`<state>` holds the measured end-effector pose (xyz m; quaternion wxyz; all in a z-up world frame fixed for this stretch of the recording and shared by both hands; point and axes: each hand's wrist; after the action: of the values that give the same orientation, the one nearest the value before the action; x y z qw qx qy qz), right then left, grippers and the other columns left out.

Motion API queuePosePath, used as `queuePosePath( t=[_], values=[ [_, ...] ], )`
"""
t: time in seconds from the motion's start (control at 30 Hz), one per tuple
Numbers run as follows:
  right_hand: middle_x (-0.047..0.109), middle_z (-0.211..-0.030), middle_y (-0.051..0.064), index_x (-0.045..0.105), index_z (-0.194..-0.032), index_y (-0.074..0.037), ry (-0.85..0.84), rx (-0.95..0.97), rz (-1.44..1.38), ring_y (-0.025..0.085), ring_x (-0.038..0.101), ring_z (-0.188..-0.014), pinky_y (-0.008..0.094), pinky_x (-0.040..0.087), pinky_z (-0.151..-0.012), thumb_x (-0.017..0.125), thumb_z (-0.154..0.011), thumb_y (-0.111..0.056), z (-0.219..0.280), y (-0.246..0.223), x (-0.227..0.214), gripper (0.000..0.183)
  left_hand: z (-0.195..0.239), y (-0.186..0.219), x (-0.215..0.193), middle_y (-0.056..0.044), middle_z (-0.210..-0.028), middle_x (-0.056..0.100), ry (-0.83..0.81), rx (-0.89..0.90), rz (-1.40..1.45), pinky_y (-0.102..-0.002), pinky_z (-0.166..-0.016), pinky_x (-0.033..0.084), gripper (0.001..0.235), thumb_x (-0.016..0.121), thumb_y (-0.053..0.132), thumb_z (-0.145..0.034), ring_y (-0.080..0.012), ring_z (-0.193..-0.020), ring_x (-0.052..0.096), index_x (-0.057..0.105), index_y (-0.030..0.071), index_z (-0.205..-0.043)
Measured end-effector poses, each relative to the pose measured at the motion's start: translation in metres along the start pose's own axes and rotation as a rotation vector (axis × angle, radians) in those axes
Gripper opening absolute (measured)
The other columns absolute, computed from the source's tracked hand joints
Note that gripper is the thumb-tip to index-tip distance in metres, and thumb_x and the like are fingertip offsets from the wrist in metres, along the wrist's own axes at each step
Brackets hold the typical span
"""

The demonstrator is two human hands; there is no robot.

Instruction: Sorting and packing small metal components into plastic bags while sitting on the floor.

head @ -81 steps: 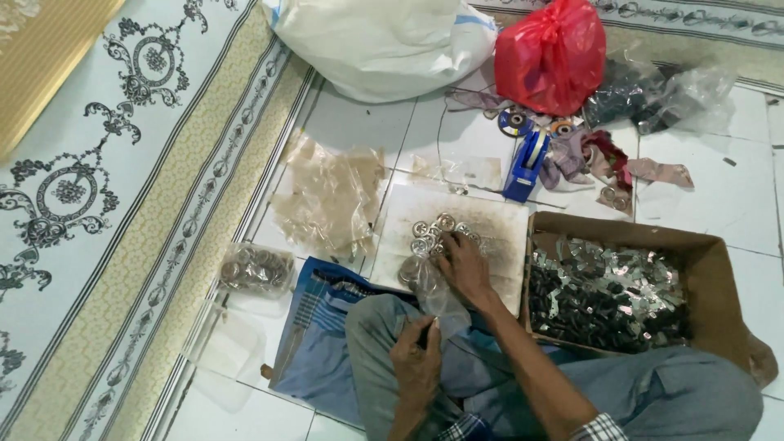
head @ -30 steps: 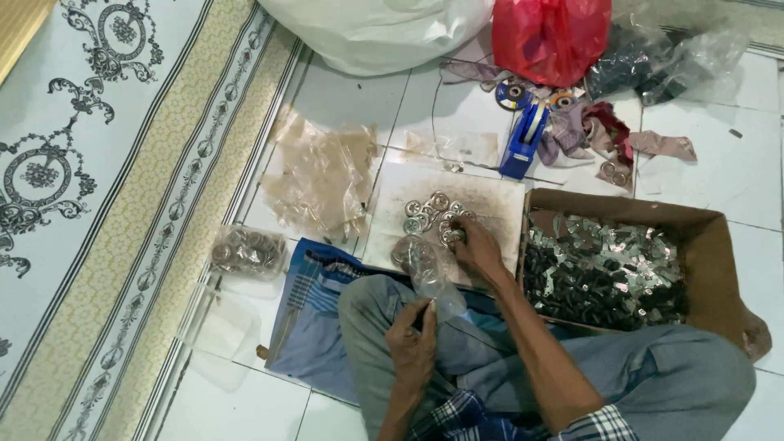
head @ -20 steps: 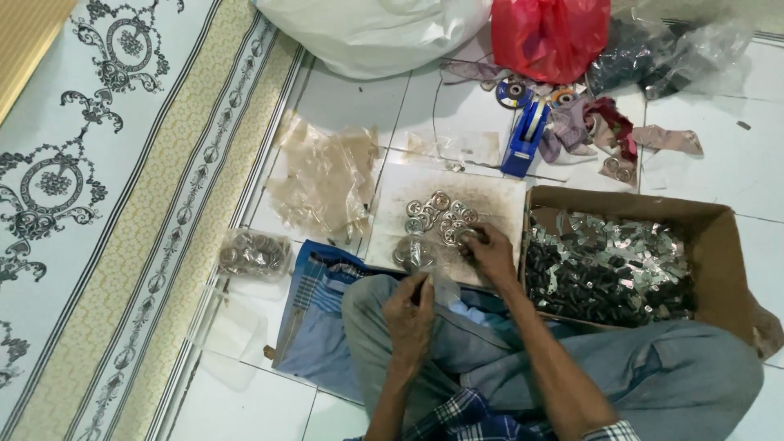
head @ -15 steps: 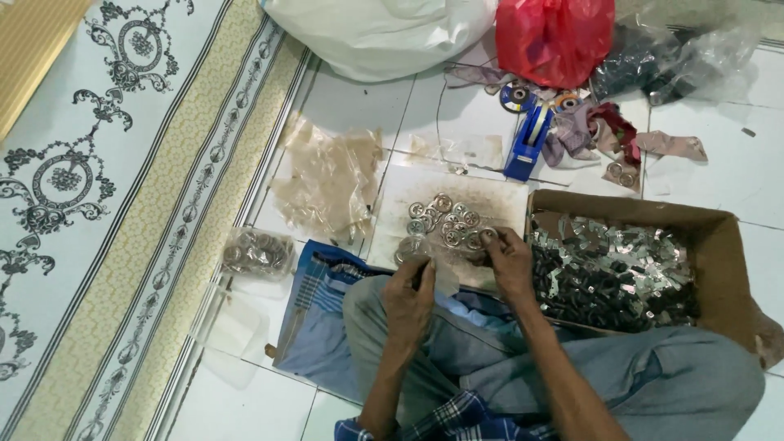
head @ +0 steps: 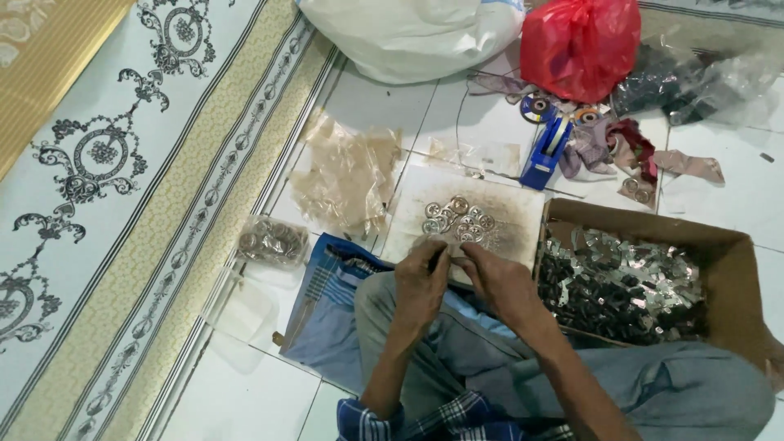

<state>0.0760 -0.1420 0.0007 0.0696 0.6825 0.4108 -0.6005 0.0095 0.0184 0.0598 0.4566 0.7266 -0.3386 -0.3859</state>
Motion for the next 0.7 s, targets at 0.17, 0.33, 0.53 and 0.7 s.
queuePosePath(
  t=[0.17, 0.33, 0.53, 0.7],
  values=[
    [0.075, -0.097, 0.014, 0.063, -0.122, -0.020, -0.176, -0.091, 0.058, 0.041, 0.073, -0.074, 0.054, 0.059, -0.058, 0.053, -0.101, -0.030, -0.025, -0.003, -0.041, 0.025, -0.027, -0.008, -0.010, -0.020, -0.082, 0.073, -0.077, 0.046, -0.099, -0.040, -0.060, 0.059, 0.014, 0.065, 0.015, -0.100, -0.0371, -0.079, 0.073, 0.074, 0.004, -0.102],
    [0.068, -0.090, 0.007, 0.067, -0.106, -0.023, -0.136, -0.182, 0.153, 0.036, 0.071, -0.064, 0.046, 0.059, -0.052, 0.057, -0.101, -0.019, -0.045, -0.010, -0.043, 0.012, -0.050, -0.002, -0.018, -0.018, -0.081, 0.074, -0.041, 0.047, -0.143, -0.042, -0.064, 0.059, 0.013, 0.066, 0.017, -0.099, -0.0367, -0.078, 0.075, 0.074, 0.007, -0.099],
    [0.063, -0.079, -0.002, 0.068, -0.097, -0.023, 0.048, -0.225, 0.236, 0.019, 0.067, -0.057, 0.028, 0.051, -0.045, 0.064, -0.099, -0.020, -0.055, -0.021, -0.017, 0.004, -0.041, -0.009, -0.015, -0.017, -0.078, 0.072, 0.148, -0.356, 0.017, -0.044, -0.062, 0.055, 0.052, 0.080, 0.050, -0.083, -0.0335, -0.070, 0.074, 0.067, 0.006, -0.106],
    [0.065, -0.082, 0.003, 0.066, -0.099, -0.023, 0.056, -0.237, 0.211, 0.027, 0.069, -0.061, 0.037, 0.052, -0.045, 0.067, -0.092, -0.017, -0.054, -0.031, -0.015, 0.010, -0.029, -0.036, 0.002, -0.017, -0.070, 0.072, 0.100, -0.442, 0.015, -0.043, -0.062, 0.054, 0.045, 0.074, 0.050, -0.090, -0.0336, -0.070, 0.074, 0.072, 0.005, -0.088]
  ],
)
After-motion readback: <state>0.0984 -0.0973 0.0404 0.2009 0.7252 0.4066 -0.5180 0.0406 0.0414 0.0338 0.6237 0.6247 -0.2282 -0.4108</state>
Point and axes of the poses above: each hand's wrist, its own z-axis away from the middle knuckle, its own x-axis out of the palm, y = z × x
